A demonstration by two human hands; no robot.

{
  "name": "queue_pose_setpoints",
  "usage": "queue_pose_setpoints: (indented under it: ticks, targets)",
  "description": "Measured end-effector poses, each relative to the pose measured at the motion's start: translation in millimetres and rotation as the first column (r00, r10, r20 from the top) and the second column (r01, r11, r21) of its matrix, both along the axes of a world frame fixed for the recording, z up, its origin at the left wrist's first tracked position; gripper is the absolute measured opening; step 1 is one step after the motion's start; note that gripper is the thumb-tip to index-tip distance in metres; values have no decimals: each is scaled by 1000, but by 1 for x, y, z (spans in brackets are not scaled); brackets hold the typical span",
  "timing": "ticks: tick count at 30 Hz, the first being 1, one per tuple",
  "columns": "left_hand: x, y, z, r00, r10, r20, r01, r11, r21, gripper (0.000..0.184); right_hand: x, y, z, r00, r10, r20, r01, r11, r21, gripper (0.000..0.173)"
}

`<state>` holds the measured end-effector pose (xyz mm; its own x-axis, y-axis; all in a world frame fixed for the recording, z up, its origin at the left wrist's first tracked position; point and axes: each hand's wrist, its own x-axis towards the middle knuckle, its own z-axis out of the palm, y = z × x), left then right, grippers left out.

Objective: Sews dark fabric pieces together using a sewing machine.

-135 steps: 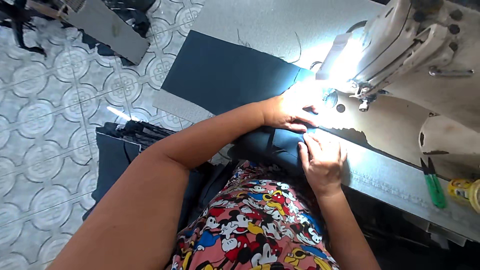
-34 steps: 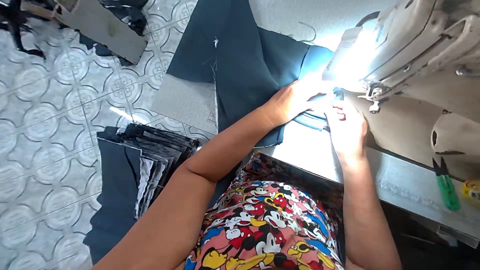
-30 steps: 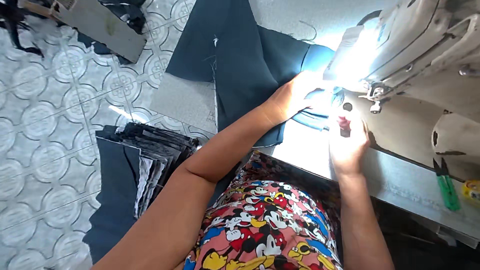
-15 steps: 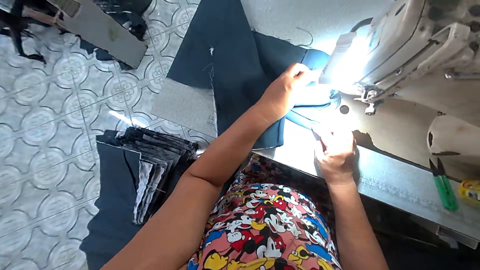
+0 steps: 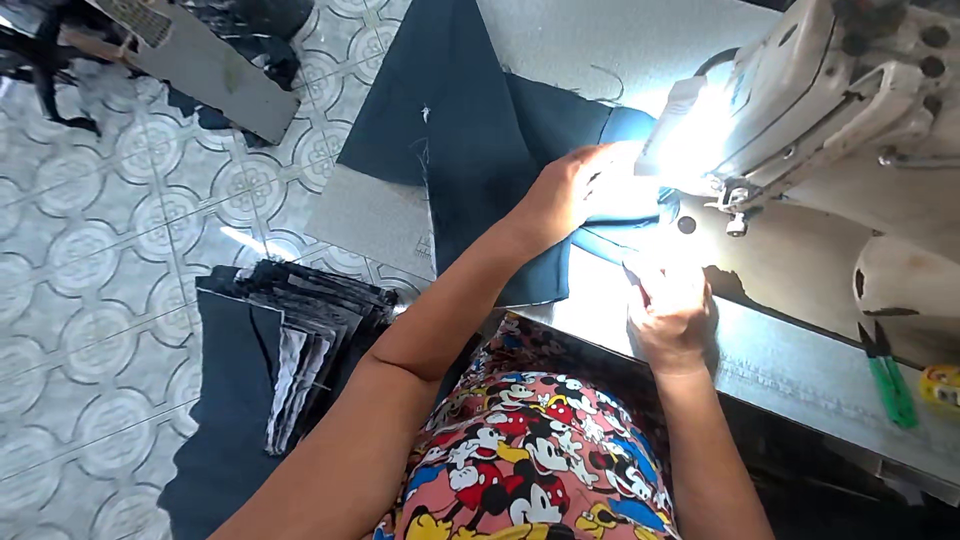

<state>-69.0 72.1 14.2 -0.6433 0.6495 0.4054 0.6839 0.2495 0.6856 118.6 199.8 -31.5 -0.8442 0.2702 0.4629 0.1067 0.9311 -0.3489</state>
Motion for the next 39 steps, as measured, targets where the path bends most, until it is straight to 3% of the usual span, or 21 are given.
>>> queue_pose_setpoints:
  ticks: [2, 3, 5, 9, 13, 17, 20, 25, 31, 39]
  targets:
    - [1, -10, 9, 982, -97, 162, 100, 995, -12, 48, 1, 1, 0, 1000, 7, 3, -7, 1000, -3, 24]
    - [2, -16, 9, 968, -160, 194, 169, 985, -33, 43, 1, 1, -1, 1000, 9, 14, -9, 1000, -7, 25]
    - [8, -24, 7, 950, -286, 128, 298, 950, -89, 18, 2, 2, -3, 1000, 13, 15, -13, 1000, -11, 24]
    - [25, -33, -4, 897, -434, -87, 409, 888, -209, 19, 2, 3, -2, 1000, 17, 4, -17, 1000, -19, 23]
    - [36, -33, -20, 876, -425, -229, 383, 900, -207, 21, 2, 1, -2, 1000, -20, -13, 20, 1000, 0, 25]
    - [41, -30, -25, 860, -412, -302, 369, 910, -190, 22, 6, 0, -1, 1000, -3, -12, 4, 999, 35, 38]
    - [37, -31, -22, 842, -464, -275, 419, 884, -207, 23, 6, 0, -2, 1000, 24, 6, -24, 999, 22, 26]
    - [25, -30, 3, 832, -493, -256, 419, 860, -291, 52, 7, 2, -2, 999, 45, 23, -45, 999, 10, 24]
    - [18, -25, -30, 837, -512, -194, 446, 843, -300, 51, 7, 1, -3, 999, 49, 5, -49, 998, 26, 24]
    - [21, -29, -31, 834, -507, -218, 426, 843, -329, 53, 11, -3, 2, 997, 44, 61, -48, 997, 66, 29]
